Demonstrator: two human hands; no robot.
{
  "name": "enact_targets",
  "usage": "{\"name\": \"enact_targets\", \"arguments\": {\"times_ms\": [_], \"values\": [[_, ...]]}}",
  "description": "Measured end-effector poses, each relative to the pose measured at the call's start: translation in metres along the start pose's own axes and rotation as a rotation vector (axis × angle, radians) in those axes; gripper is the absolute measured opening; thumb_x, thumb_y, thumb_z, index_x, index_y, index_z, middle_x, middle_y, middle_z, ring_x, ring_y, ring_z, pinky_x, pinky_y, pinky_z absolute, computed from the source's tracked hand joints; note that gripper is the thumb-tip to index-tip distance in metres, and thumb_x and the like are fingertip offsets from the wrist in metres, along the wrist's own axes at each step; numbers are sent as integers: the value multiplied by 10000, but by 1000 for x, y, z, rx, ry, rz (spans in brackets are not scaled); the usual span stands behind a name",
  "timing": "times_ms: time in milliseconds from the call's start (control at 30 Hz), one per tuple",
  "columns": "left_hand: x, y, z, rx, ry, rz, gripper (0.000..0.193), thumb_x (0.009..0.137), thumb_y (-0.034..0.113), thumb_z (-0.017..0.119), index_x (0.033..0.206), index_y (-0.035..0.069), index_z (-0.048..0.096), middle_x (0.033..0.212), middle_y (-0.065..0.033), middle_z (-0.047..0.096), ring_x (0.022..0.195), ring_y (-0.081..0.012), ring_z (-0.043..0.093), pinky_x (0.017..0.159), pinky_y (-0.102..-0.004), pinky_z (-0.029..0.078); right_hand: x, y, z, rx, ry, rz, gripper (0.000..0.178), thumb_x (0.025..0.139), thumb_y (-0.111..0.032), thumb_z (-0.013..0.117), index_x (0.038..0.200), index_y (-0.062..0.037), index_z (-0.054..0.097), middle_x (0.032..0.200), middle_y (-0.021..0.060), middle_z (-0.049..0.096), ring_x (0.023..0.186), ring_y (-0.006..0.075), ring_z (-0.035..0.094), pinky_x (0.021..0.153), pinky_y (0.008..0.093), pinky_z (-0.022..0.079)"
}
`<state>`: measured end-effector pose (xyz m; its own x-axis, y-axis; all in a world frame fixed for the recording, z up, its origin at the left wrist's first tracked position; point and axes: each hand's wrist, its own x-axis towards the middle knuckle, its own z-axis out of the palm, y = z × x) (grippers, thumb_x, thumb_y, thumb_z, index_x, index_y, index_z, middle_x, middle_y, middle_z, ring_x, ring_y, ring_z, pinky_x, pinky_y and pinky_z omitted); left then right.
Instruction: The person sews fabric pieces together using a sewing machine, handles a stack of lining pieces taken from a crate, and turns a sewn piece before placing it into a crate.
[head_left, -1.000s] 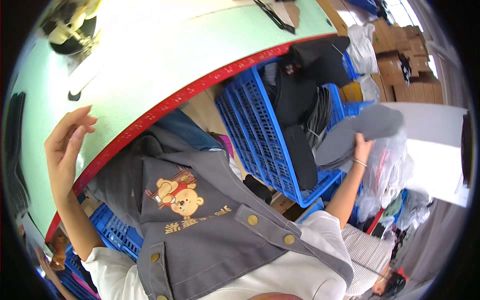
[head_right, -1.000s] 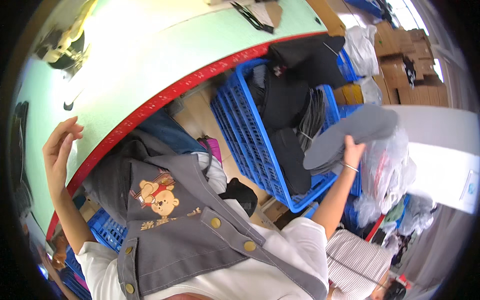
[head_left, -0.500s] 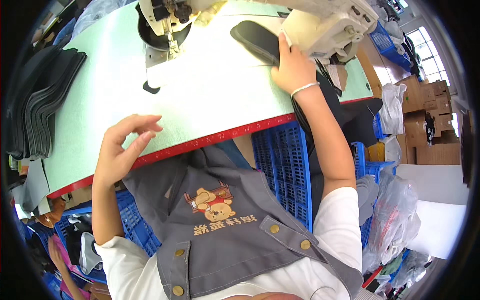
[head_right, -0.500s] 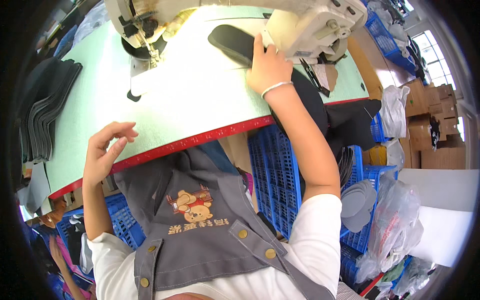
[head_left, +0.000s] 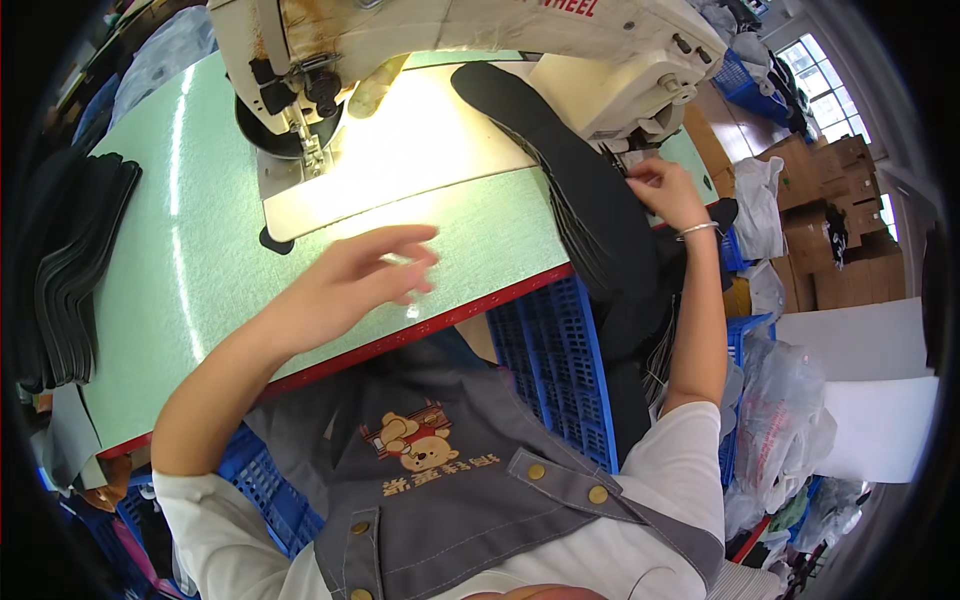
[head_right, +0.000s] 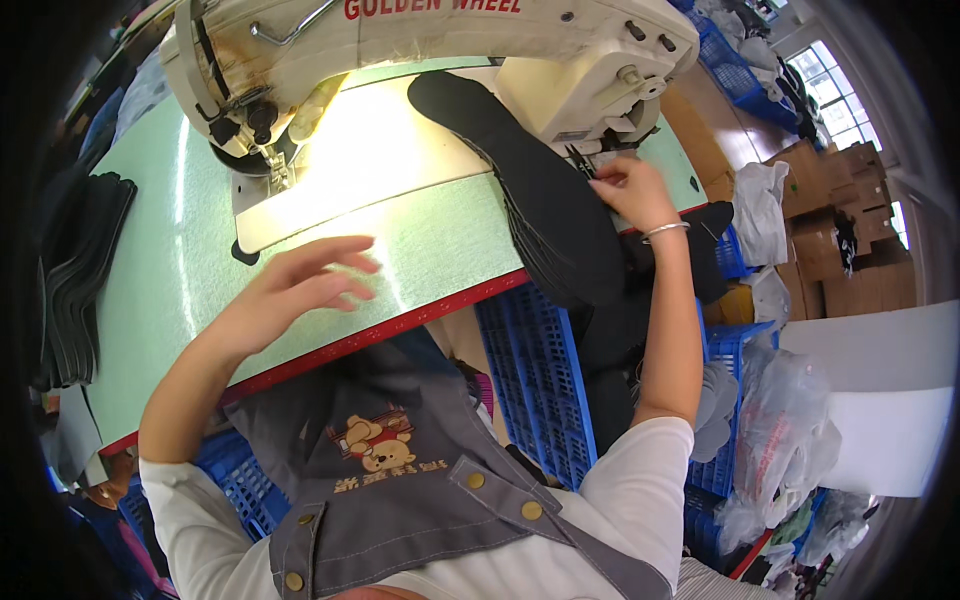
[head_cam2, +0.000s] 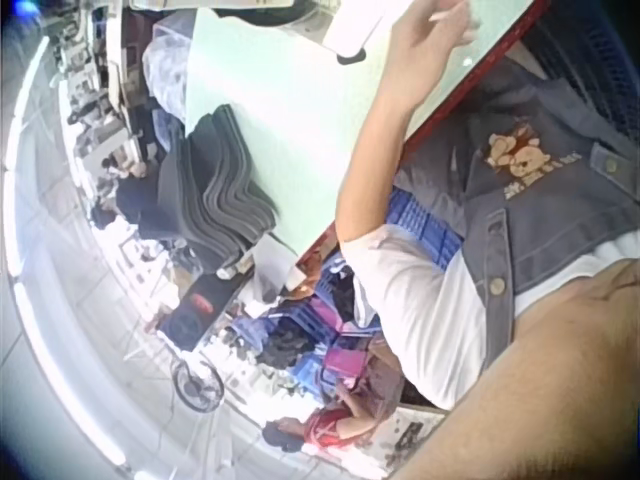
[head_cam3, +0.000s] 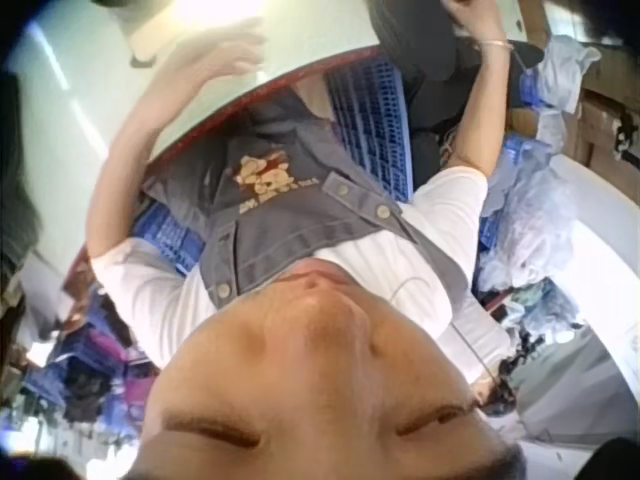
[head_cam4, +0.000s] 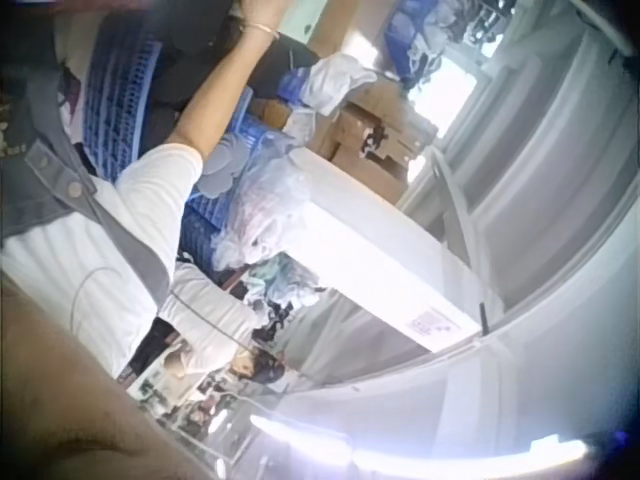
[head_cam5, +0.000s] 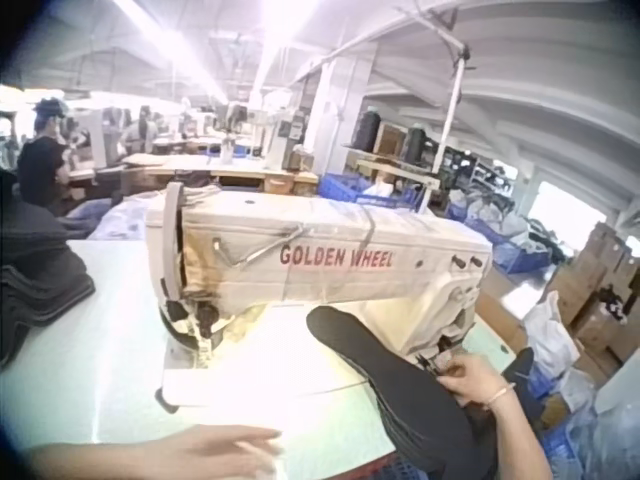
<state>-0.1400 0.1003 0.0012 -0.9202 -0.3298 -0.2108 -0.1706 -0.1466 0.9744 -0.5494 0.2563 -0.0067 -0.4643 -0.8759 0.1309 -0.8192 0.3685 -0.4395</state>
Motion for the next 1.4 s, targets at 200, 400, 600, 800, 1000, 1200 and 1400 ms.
{"name": "enact_targets", "arguments": {"times_ms": [200,400,600,800,1000,1200,1400], "values": [[112,-5,53,-357,30,-148,807,942,343,584,1498,-35,138,1360,-204,449,1222,-274,514,1038,-380,422,16,-4,19,-82,-42,6,189,700,-125,732,818,7,668,694,119,665,640,240,651,637,330,515],[171,-5,88,-329,201,287,760,870,241,642,1407,-75,207,1304,-212,454,1215,-278,475,1037,-382,388,11,0,-9,-68,-2,3,199,656,-135,690,773,14,629,624,116,613,588,221,621,603,314,499],[191,5,123,-197,497,90,651,829,152,623,1315,-83,259,1261,-224,454,1219,-268,441,1030,-367,385,4,41,-49,40,75,3,176,665,-124,676,737,7,584,609,111,581,559,198,586,580,305,477],[193,6,121,-86,426,93,993,797,209,600,1442,-146,-65,1540,-315,-34,1462,-388,2,1188,-381,127,-2,122,-27,-610,419,-230,128,797,-85,633,922,-79,606,947,86,643,869,301,632,718,385,515],[156,-1,80,-157,401,78,843,811,119,628,1501,-23,166,1508,-255,306,1374,-302,359,1088,-359,334,6,147,-15,-340,353,-306,251,800,38,566,1009,-58,666,970,118,687,944,317,644,824,376,518],[52,-13,10,153,170,144,399,903,60,563,1295,-14,547,1223,-137,624,1148,-195,575,993,-328,438,21,110,-9,-205,251,-172,379,763,86,508,1080,-54,662,1102,163,638,1022,361,610,900,402,489],[-72,-2,-38,449,337,178,304,905,44,580,1201,-18,617,1089,-121,691,966,-187,659,887,-316,500,30,107,-24,-716,47,-194,320,785,-11,544,1075,-94,649,983,143,620,932,357,615,783,448,511]]}}
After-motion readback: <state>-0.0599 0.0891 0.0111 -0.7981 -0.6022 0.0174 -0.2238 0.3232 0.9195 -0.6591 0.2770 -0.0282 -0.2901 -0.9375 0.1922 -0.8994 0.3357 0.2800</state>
